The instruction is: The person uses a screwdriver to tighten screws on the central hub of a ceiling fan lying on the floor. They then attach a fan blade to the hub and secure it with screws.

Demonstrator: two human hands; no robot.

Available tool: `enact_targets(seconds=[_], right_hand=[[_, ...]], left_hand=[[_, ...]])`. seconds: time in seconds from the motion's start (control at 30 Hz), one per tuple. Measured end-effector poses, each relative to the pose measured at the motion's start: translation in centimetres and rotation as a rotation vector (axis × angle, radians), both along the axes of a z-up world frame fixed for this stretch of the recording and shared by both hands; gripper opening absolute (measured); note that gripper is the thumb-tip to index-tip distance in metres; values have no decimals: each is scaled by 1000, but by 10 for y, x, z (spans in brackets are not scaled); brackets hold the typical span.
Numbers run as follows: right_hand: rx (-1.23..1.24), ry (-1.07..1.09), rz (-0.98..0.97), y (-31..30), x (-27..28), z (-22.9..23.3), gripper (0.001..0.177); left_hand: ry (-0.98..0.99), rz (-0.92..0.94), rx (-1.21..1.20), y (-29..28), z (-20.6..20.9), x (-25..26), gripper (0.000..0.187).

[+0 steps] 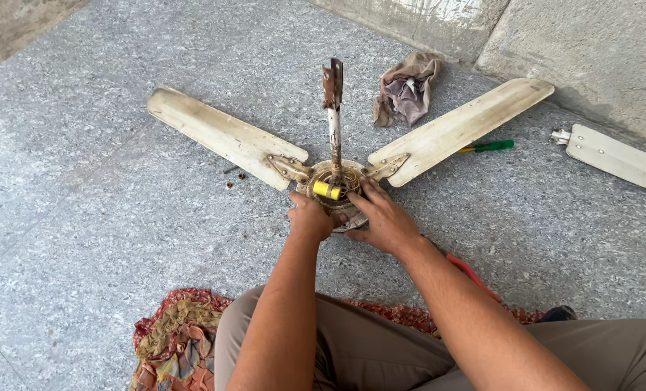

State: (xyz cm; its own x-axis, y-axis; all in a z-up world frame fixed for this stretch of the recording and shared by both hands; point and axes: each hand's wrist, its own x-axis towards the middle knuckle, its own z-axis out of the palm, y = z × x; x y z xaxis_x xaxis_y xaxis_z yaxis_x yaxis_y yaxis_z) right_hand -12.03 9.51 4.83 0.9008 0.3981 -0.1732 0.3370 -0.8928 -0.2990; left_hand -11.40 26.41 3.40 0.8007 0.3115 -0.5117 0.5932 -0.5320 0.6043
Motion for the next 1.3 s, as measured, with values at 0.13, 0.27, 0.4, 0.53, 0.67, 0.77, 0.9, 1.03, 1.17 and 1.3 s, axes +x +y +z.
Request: enact_targets(seconds=[0.13,0.27,0.4,0.53,0.67,0.77,0.9,1.03,1.17,1.3], right_hand=[[-7,29,-15,2,0,5,98],[8,31,-13,3,0,10,97],[-2,48,-1,3,1,14,98],[14,-55,49,-7,3,19,90],[101,-174,46,-28,3,28,82],[104,-208,16,-49,0,38,83],[75,-257,-22,-82,-3,53,87],[81,-286,-67,-120,-4,63,85],[94,-336,-125,-163,-4,72,83],[48,-336,-202,-205,-1,80,81]], left_hand=[[-4,12,-1,0,-2,2,142],[-73,-11,6,1,-5,-3,138],[-183,-127,220,0,3,-9,128],[-302,-162,335,-15,21,-14,122],[-483,-199,431,-39,38,-26,100],[-677,-257,491,-63,49,-34,86],[-840,-341,538,-99,61,-39,77],[-828,-477,506,-137,73,-33,81],[-833,-600,528,-176,89,-16,83],[-811,-691,542,-218,99,-2,84]])
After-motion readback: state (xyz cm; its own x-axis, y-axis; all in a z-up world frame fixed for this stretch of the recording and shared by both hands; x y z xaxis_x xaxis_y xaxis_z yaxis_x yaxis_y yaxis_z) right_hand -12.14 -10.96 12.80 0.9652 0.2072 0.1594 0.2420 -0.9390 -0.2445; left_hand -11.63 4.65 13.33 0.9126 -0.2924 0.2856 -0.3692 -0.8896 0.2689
